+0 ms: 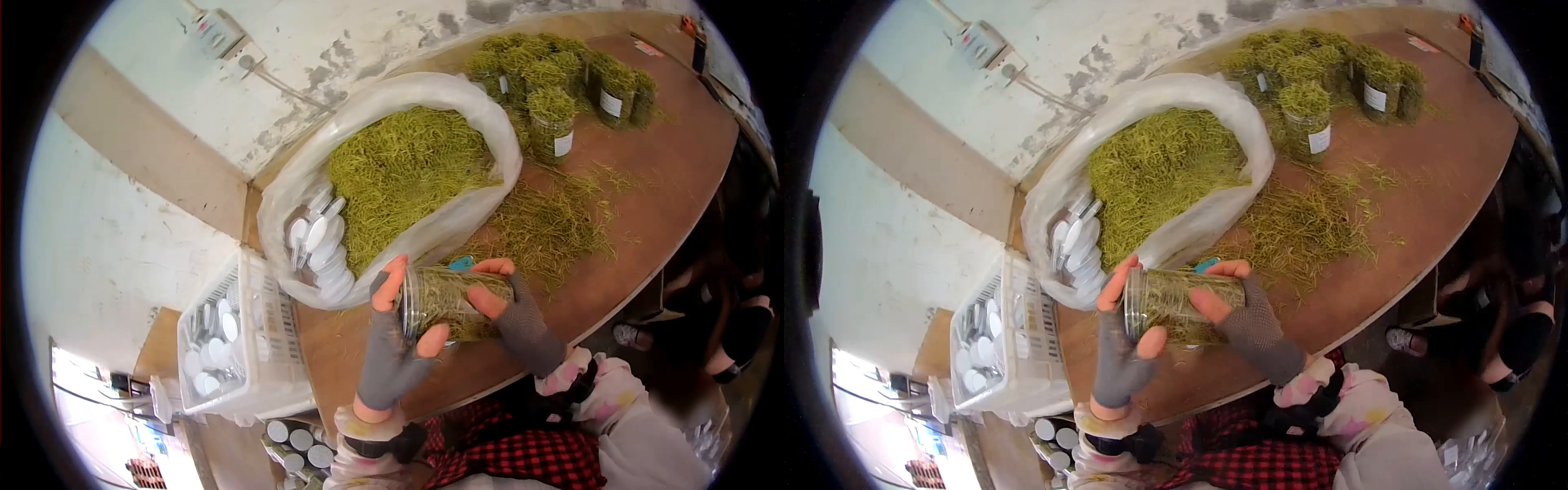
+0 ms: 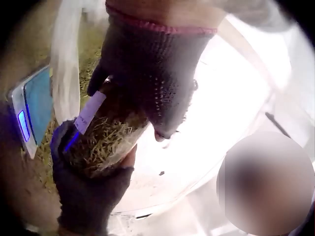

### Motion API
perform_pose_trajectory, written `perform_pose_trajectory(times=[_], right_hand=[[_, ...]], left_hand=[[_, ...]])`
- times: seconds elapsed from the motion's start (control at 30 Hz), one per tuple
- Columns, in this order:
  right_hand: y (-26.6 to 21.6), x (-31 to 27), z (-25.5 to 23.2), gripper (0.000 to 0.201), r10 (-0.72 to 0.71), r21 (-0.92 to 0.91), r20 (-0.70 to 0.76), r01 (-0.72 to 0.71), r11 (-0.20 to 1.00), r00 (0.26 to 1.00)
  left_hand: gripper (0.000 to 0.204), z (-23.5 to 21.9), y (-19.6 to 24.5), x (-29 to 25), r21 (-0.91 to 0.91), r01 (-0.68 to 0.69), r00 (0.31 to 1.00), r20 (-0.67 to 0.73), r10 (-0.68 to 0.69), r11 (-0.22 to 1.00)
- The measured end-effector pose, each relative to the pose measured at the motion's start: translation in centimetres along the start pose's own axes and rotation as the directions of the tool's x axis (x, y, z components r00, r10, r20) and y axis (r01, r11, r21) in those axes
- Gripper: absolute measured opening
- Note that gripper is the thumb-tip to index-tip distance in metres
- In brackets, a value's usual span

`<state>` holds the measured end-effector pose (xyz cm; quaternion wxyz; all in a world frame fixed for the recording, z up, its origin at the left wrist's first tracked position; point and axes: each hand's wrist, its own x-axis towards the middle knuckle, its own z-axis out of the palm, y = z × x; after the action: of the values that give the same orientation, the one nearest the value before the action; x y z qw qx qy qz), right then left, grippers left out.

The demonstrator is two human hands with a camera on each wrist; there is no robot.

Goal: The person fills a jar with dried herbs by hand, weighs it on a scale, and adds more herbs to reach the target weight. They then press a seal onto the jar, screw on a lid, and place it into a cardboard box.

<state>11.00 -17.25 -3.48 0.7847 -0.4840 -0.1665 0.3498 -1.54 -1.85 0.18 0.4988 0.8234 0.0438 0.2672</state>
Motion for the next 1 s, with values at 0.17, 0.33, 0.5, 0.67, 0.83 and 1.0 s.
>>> perform_pose_trajectory(times=[0.17, 0.33, 0.5, 0.67, 0.83, 1.0], right_hand=[[-2.2, -0.1, 0.5, 0.061, -0.252, -0.152, 0.085, 0.263, 0.953, 0.964], [-3.3, 0.4, 1.0, 0.075, -0.635, -0.445, 0.378, 0.734, 0.512, 0.673], [-3.7, -0.4, 1.5, 0.078, -0.696, -0.455, 0.599, 0.884, 0.110, 0.395], [-2.5, -1.1, 2.4, 0.074, -0.757, -0.413, 0.411, 0.844, 0.343, 0.508], [-4.7, -0.7, 2.6, 0.061, -0.189, -0.156, 0.208, 0.224, 0.962, 0.960], [-2.8, -1.2, 2.1, 0.060, -0.388, -0.320, 0.287, 0.470, 0.823, 0.876]], left_hand=[[0.105, -0.8, 2.0, -0.1, -0.369, 0.002, 1.000, 0.011, 0.002, 0.930], [0.085, -0.9, 2.1, 0.8, -0.718, 0.212, 0.941, -0.034, -0.337, 0.664], [0.077, -0.8, 4.2, 0.8, -0.655, 0.311, 0.908, -0.010, -0.420, 0.688], [0.070, -0.1, 3.2, -0.7, -0.567, 0.165, 0.961, -0.093, -0.262, 0.807], [0.065, 1.5, 2.1, -2.1, -0.104, -0.198, 0.939, -0.304, 0.158, 0.975], [0.062, 1.6, 2.3, -2.3, -0.183, -0.091, 0.915, -0.404, 0.009, 0.979]])
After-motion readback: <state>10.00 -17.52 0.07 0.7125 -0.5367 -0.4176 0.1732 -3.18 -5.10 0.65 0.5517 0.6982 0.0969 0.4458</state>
